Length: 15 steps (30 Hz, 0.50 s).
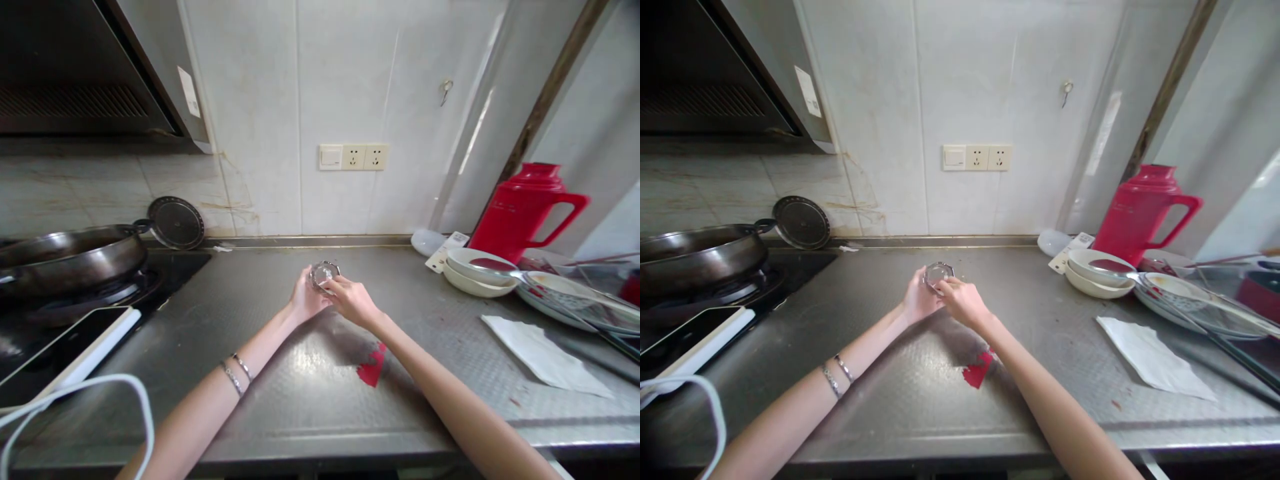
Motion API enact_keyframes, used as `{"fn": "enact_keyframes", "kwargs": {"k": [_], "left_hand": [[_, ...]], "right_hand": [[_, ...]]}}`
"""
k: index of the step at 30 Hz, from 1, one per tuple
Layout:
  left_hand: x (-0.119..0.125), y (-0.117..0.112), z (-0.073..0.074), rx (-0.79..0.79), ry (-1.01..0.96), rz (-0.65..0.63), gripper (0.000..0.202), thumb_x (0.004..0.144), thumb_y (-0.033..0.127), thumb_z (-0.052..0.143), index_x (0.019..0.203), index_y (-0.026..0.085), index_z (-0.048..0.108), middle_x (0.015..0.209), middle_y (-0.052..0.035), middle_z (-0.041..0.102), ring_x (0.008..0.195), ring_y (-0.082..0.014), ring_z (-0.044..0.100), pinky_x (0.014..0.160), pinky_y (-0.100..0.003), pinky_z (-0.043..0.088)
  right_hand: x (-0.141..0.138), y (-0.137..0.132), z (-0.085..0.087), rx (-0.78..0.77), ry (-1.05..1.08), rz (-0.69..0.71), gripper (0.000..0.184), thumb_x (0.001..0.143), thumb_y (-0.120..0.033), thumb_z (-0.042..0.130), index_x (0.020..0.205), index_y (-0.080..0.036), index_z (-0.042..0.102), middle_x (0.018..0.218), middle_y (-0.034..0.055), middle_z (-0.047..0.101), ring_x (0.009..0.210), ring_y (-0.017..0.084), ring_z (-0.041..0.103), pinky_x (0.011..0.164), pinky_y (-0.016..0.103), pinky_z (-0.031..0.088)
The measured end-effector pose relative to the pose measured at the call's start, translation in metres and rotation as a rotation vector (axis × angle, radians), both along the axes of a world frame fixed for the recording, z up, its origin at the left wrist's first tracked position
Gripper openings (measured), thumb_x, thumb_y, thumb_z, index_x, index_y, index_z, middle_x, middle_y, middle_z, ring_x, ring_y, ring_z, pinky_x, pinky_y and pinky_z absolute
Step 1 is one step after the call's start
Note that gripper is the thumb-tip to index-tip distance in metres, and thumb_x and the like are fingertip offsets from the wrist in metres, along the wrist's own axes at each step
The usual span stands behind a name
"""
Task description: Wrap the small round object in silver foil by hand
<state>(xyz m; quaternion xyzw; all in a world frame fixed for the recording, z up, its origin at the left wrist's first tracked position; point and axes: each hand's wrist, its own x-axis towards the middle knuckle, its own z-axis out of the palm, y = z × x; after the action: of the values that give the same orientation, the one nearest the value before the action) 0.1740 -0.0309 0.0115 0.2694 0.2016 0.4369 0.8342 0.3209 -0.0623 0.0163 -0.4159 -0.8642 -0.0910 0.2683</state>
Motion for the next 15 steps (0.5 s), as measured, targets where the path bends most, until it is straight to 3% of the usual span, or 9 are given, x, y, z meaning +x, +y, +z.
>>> {"fn": "enact_keyframes", "kwargs": {"k": [5,9,12,15], "left_hand": [[-0.006,0.006,0.001,-0.049,0.236,0.054,0.061,0.083,0.063,0.039,0.075,0.009,0.067,0.063,-0.0111,0.068,0.059,-0.0196,0.063,0.063,-0.033,0.051],[-0.015,0.013,0.002,-0.042,0.425,0.05,0.048,0.081,0.055,0.051,0.074,0.011,0.067,0.056,-0.0084,0.067,0.049,-0.0174,0.061,0.05,-0.028,0.048],[-0.017,0.013,0.003,-0.035,0.414,0.03,0.032,0.08,0.041,0.058,0.074,0.011,0.066,0.057,-0.007,0.068,0.048,-0.0161,0.061,0.048,-0.027,0.049],[-0.014,0.01,0.004,-0.028,0.306,0.105,0.025,0.081,0.032,0.057,0.072,0.01,0.065,0.058,-0.0059,0.067,0.045,-0.0123,0.059,0.043,-0.022,0.044]], "right_hand": [[0.012,-0.005,0.009,0.044,-0.338,0.094,0.021,0.089,-0.006,0.04,0.097,-0.018,0.055,0.096,0.0067,0.065,0.089,0.015,0.059,0.054,0.02,0.034],[0.007,-0.007,0.01,0.048,-0.434,0.146,0.019,0.093,-0.01,0.037,0.093,-0.017,0.055,0.091,0.0061,0.064,0.088,0.015,0.058,0.062,0.023,0.037],[0.002,-0.008,0.012,0.048,-0.439,0.109,0.016,0.092,-0.01,0.04,0.091,-0.017,0.054,0.088,0.0055,0.064,0.084,0.016,0.058,0.069,0.026,0.038],[-0.001,-0.009,0.015,0.028,-0.419,0.042,0.015,0.088,-0.007,0.044,0.092,-0.017,0.054,0.09,0.006,0.065,0.083,0.016,0.059,0.071,0.027,0.037]]}}
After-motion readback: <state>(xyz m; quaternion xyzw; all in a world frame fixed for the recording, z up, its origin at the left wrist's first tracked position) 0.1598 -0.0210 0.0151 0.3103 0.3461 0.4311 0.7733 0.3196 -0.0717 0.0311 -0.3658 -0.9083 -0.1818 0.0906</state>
